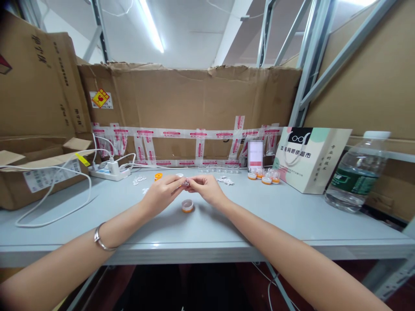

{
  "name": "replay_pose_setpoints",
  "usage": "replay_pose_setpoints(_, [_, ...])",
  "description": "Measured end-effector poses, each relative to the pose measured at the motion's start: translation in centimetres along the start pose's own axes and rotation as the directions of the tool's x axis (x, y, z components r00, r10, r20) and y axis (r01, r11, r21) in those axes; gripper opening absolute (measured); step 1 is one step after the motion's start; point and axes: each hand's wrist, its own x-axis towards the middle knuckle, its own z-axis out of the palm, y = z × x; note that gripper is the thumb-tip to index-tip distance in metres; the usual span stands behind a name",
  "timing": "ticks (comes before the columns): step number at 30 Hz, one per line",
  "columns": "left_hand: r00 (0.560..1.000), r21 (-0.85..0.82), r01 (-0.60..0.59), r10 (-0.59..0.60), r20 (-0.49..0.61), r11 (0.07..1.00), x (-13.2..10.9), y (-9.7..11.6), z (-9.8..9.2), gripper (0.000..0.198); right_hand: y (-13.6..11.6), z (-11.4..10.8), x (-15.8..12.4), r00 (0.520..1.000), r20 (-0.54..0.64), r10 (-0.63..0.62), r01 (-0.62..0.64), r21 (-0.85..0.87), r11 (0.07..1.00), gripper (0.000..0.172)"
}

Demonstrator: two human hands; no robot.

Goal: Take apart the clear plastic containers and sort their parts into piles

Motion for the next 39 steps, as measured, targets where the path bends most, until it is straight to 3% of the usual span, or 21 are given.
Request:
replay_pose_setpoints(6, [0.993,0.111,-0.112,0.114,-0.012,0.988,-0.26,0.03,-0.17,0.019,0.31,0.03,-0.24,0.997,-0.035,-0.074,0.074,-0.002,0.997,0.026])
replay_pose_setpoints(19, [0.986,0.148,-0.166,0.165,0.018,0.975,-0.3,0.26,-0.57,0.018,-0.13,0.07,-0.7,0.998,-0.031,0.048,-0.045,0.08,0.996,0.026])
replay_pose_setpoints(26, [0.993,0.078,-0.121,0.121,0.006,0.99,-0.32,0.26,-0.31,0.018,0.07,-0.11,-0.56,0.991,-0.043,0.128,-0.123,0.09,0.988,0.029])
replay_pose_setpoints(28, [0.997,0.06,-0.078,0.077,0.016,0.995,-0.33,0.26,-0.19,0.018,0.24,-0.19,-0.57,0.994,-0.033,0.104,-0.102,0.055,0.993,0.03])
replay_pose_setpoints(31, [0.998,0.071,-0.024,0.02,0.056,0.997,-0.42,0.22,-0.09,0.019,0.5,-0.25,-0.69,0.999,-0.01,-0.032,0.032,-0.075,0.997,0.031])
replay_pose_setpoints(34, [0.992,0.135,-0.091,0.078,0.094,0.987,-0.57,0.13,-0.16,0.019,0.64,-0.27,-0.82,0.992,0.011,-0.128,0.128,-0.153,0.98,0.029])
replay_pose_setpoints(39, [0.977,0.23,-0.201,0.179,0.114,0.952,-0.7,0.16,-0.51,0.021,0.39,-0.23,-0.82,0.998,0.007,-0.067,0.068,-0.059,0.996,0.03])
